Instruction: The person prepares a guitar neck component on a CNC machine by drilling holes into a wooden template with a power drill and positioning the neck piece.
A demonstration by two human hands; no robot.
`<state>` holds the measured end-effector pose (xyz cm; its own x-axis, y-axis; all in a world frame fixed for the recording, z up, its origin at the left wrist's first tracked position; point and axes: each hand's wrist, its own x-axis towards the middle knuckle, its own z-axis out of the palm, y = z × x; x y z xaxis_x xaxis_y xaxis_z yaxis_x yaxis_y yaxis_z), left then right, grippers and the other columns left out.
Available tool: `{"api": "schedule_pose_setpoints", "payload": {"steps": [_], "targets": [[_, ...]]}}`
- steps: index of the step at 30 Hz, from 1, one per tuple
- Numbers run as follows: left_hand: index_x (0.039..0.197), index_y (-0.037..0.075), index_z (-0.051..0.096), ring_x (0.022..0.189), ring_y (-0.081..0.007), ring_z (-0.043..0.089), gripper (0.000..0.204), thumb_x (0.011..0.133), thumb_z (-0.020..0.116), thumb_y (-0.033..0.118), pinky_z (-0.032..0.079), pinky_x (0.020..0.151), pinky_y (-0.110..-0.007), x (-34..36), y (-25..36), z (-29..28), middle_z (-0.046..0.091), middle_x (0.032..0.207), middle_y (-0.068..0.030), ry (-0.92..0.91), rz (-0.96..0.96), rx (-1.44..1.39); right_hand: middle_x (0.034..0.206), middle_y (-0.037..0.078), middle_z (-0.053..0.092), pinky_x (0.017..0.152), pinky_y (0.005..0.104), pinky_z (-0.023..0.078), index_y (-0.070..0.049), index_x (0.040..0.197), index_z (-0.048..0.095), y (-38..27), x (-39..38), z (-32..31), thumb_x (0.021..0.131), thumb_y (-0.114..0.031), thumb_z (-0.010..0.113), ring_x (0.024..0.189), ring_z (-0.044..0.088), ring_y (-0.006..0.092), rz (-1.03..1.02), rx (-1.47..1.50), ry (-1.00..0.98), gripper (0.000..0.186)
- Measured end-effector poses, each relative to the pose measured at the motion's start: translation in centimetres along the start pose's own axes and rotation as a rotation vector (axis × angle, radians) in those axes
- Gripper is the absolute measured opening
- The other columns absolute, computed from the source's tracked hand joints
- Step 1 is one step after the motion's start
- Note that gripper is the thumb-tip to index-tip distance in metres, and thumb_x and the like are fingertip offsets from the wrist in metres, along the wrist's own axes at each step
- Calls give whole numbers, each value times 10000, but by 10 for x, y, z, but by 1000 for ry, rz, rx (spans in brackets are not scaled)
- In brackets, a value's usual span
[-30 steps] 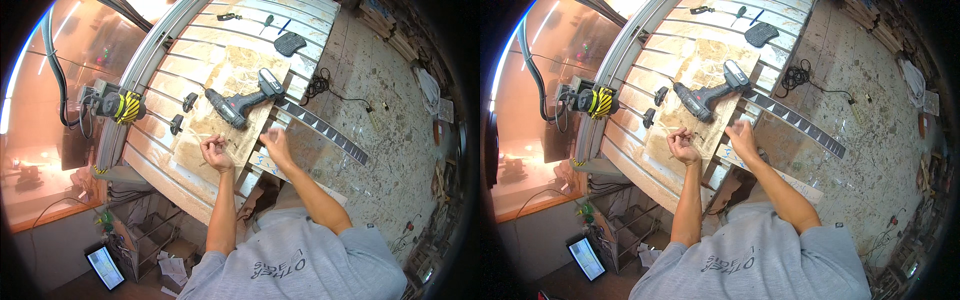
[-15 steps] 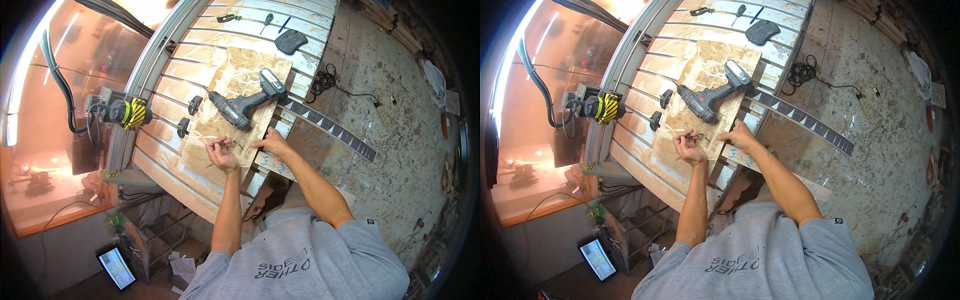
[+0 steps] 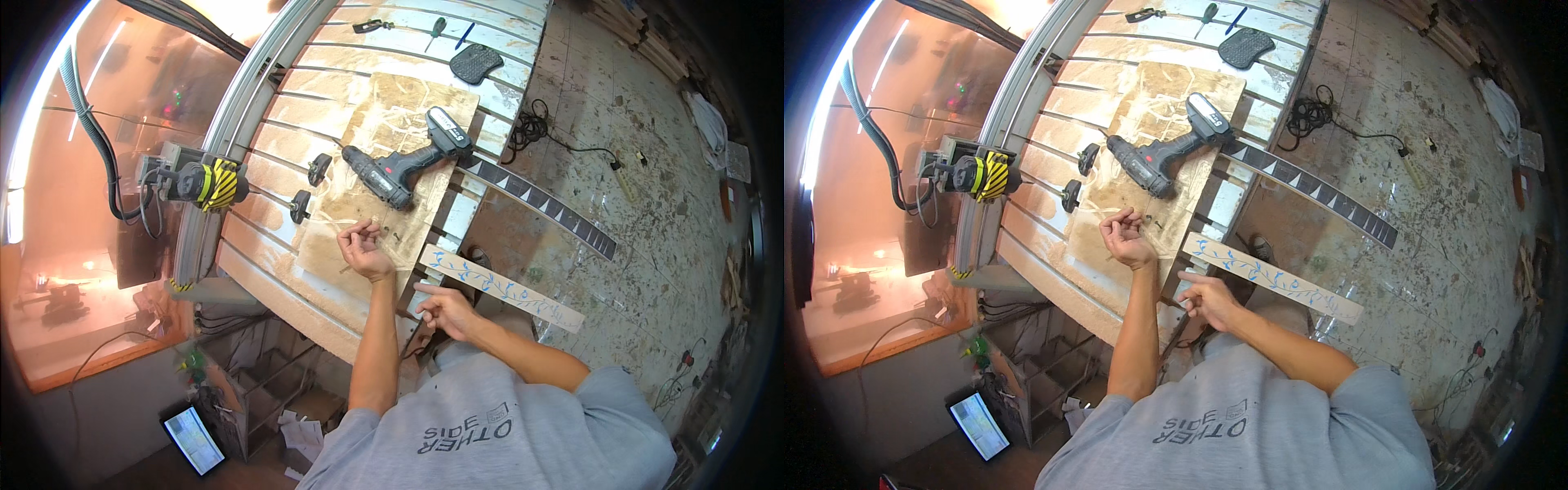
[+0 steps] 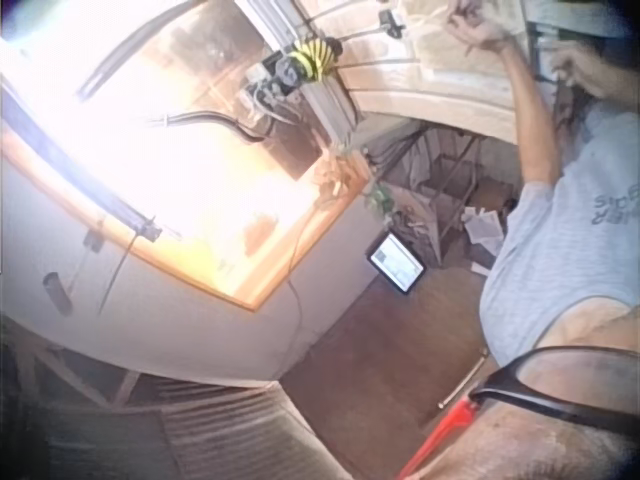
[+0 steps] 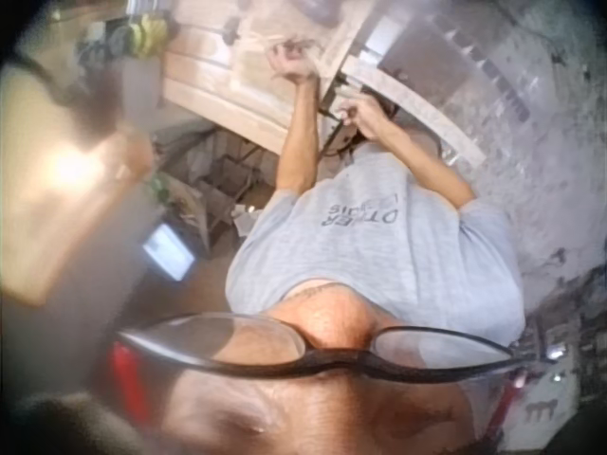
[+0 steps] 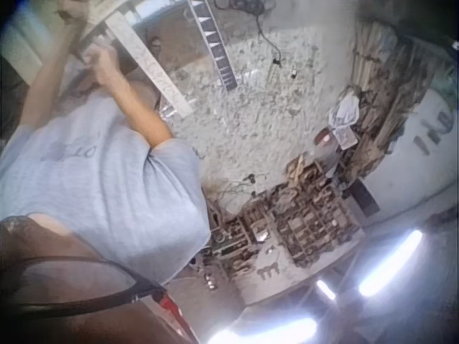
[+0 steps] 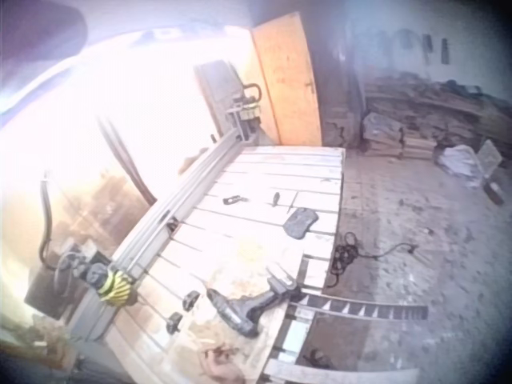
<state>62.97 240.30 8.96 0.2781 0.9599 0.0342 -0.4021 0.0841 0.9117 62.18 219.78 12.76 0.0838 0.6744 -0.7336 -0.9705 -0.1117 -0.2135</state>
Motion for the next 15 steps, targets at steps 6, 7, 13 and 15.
{"api": "schedule_pose_setpoints", "payload": {"steps": [6, 7, 13, 15], "targets": [[1089, 22, 536, 809, -235, 644, 206, 1055, 407, 177, 553, 730, -357, -2, 5, -3, 681, 1023, -191, -9, -11, 54, 841, 97, 679, 454, 233, 362, -48, 1098, 668, 6, 59, -6, 983, -164, 539, 484, 424, 78, 61, 387, -338, 208], [1088, 25, 536, 807, -233, 643, 205, 1056, 406, 179, 557, 725, -360, -2, 4, -4, 680, 1023, -189, -17, -11, 49, 820, 90, 685, 449, 234, 358, -16, 1022, 678, 7, 65, -7, 979, -170, 542, 466, 416, 77, 71, 406, -420, 210], [1083, 27, 530, 797, -230, 640, 188, 1062, 419, 176, 571, 689, -386, 1, 0, -7, 676, 1016, -182, -33, -28, 53, 737, 120, 708, 356, 217, 349, 5, 762, 627, 14, 94, -16, 1020, -269, 527, 361, 410, 58, 195, 631, -675, 390], [1082, 31, 530, 799, -230, 641, 197, 1071, 418, 192, 571, 690, -395, 2, 3, -5, 680, 1013, -176, -30, -36, 65, 797, 161, 752, 340, 217, 352, 45, 790, 660, 15, 93, -13, 1034, -291, 519, 348, 427, 66, 167, 610, -632, 439]]}}
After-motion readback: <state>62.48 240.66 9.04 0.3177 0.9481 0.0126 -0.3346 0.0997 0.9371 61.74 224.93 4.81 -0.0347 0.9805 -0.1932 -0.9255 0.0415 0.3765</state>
